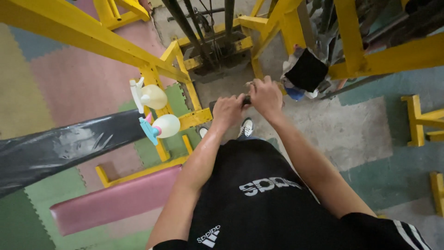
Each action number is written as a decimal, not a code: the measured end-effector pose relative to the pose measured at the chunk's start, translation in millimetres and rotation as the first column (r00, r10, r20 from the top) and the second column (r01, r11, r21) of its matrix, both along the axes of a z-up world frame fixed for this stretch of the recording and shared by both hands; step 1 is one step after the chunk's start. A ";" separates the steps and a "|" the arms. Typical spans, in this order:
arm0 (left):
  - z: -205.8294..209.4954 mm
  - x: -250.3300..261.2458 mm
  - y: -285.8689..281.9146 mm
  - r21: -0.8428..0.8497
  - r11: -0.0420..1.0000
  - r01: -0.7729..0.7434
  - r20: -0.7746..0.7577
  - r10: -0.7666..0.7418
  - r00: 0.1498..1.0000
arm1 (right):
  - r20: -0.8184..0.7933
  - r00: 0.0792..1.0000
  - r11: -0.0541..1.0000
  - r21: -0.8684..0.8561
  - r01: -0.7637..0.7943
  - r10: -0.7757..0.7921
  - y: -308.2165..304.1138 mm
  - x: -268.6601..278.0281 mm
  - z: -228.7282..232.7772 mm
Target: The recorder cleans various dumbbells and the handle of a gym machine using a spray bottle and a cloth.
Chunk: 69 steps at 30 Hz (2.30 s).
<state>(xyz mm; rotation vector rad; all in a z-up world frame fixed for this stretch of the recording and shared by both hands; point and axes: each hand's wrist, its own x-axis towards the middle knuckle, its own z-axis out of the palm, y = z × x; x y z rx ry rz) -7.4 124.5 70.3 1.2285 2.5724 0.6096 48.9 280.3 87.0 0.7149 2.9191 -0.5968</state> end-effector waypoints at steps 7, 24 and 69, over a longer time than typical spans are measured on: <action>4.3 -7.4 2.4 -0.030 0.999 0.019 0.052 -0.017 0.998 | -0.495 0.845 0.975 0.181 -0.128 0.203 -9.3 67.1 -17.5; -1.0 -4.7 0.2 -0.072 0.995 0.066 0.088 -0.059 0.994 | -0.565 0.824 0.997 -0.078 -0.007 -0.038 -19.0 51.3 -10.6; 108.6 59.8 -21.4 0.432 0.897 -0.098 0.164 0.029 0.986 | -0.354 0.926 0.701 -0.628 -0.338 0.130 -13.3 79.4 70.6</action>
